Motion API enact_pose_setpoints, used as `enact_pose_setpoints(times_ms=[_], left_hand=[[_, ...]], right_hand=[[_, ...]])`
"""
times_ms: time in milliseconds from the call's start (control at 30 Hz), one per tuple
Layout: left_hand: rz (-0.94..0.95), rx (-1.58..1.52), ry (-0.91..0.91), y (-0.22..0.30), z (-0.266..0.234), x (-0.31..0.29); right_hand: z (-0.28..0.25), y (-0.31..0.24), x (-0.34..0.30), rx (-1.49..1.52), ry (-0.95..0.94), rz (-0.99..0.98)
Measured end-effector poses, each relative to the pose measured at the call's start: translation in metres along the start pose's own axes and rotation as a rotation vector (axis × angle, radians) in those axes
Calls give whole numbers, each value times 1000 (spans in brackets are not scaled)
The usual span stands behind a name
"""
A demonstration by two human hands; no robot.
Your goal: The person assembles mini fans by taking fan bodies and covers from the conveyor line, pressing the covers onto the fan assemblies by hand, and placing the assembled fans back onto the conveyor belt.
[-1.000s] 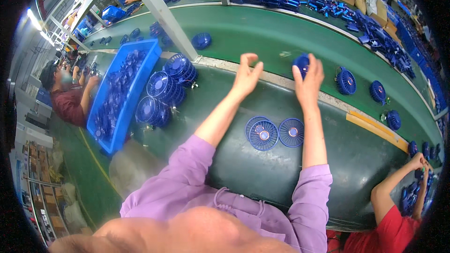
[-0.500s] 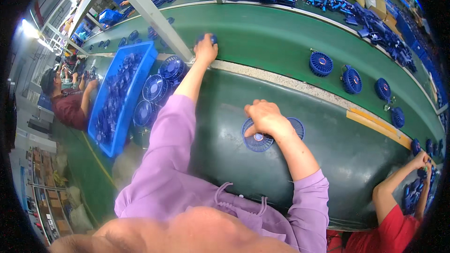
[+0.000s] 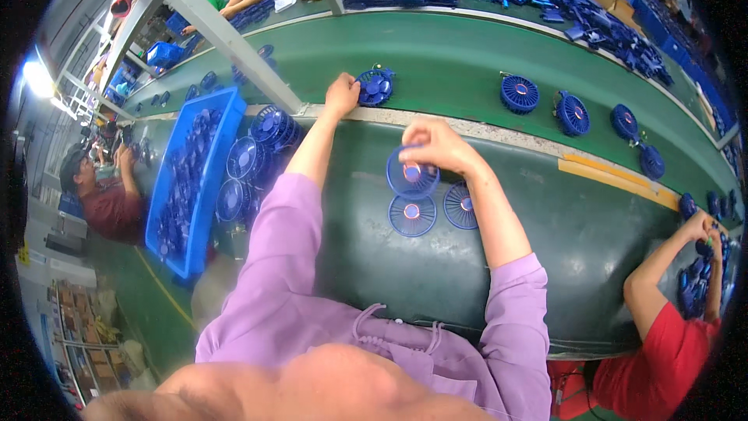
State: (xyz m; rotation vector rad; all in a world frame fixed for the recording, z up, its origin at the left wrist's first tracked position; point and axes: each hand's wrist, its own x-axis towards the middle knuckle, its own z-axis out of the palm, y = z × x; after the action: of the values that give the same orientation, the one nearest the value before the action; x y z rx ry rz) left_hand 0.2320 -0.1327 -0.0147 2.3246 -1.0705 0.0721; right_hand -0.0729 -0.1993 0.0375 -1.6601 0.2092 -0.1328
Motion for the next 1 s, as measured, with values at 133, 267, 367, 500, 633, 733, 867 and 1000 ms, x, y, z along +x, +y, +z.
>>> enact_pose_setpoints(times_ms=[133,267,367,500,633,733,867,1000], left_hand=[[-178,-695,-124,63,5,-38],[-245,-1253,-378,85,-3,-81],[-208,-1494,-548,111,-7,-111],[-280,-1582,-529,115,-8,-125],[-393,-1621,-517,121,2,-127],[-427,-1737,-505,129,3,-132],[-449,-2028,-530,127,-2,-131],[-369,-1791,-146,137,2,-134]], right_hand=[[-20,21,5,290,449,-218],[-17,13,13,436,561,-290],[-23,17,12,23,755,-445],[-11,16,12,-576,926,-486],[-6,22,15,-617,751,-507],[1,22,16,-600,660,-522],[21,19,13,-657,556,-436],[24,23,16,-628,536,-499]])
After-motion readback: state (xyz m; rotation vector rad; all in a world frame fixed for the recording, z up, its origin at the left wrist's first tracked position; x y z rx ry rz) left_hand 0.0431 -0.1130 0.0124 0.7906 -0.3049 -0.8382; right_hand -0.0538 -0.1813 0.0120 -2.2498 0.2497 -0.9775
